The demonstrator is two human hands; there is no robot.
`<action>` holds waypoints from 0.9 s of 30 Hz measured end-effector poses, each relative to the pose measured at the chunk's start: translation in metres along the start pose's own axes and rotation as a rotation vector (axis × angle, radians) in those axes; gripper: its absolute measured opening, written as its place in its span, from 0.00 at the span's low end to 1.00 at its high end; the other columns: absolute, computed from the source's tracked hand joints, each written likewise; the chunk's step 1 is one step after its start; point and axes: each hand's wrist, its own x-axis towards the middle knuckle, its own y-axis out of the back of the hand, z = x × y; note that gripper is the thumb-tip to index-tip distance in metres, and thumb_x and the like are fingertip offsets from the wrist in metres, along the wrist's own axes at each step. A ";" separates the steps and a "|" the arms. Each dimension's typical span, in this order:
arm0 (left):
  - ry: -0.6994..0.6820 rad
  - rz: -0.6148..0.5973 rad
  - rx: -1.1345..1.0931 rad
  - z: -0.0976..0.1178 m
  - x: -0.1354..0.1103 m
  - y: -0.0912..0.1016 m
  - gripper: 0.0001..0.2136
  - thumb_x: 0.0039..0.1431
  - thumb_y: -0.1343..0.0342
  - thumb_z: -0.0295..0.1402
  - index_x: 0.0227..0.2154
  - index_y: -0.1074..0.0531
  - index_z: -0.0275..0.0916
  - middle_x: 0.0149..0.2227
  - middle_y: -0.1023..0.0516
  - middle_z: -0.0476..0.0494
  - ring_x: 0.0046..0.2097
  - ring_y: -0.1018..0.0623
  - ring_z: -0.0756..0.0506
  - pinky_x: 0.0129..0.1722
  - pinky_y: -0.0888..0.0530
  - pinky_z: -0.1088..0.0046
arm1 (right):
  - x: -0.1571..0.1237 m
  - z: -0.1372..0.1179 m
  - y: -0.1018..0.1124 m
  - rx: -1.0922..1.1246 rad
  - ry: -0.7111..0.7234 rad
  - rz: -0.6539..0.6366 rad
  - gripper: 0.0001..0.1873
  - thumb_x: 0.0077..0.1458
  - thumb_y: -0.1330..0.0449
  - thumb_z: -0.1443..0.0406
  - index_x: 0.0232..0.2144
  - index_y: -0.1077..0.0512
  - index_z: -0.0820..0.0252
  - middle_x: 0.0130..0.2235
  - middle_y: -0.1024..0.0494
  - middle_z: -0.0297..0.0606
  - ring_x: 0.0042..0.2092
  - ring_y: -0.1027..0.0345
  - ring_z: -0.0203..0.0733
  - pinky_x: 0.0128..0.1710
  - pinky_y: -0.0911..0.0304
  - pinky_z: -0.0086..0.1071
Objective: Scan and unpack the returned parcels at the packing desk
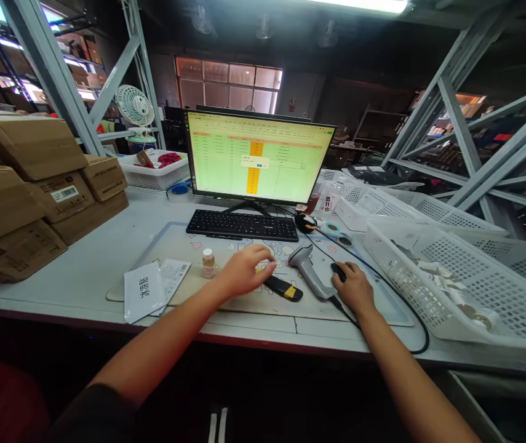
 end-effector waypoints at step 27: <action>0.415 0.088 0.179 -0.106 0.067 -0.069 0.10 0.69 0.47 0.29 0.42 0.20 0.35 0.48 0.19 0.36 0.54 0.23 0.40 0.58 0.29 0.62 | 0.001 0.006 -0.007 0.036 0.054 0.019 0.24 0.63 0.46 0.59 0.58 0.22 0.54 0.62 0.27 0.44 0.57 0.28 0.55 0.50 0.27 0.45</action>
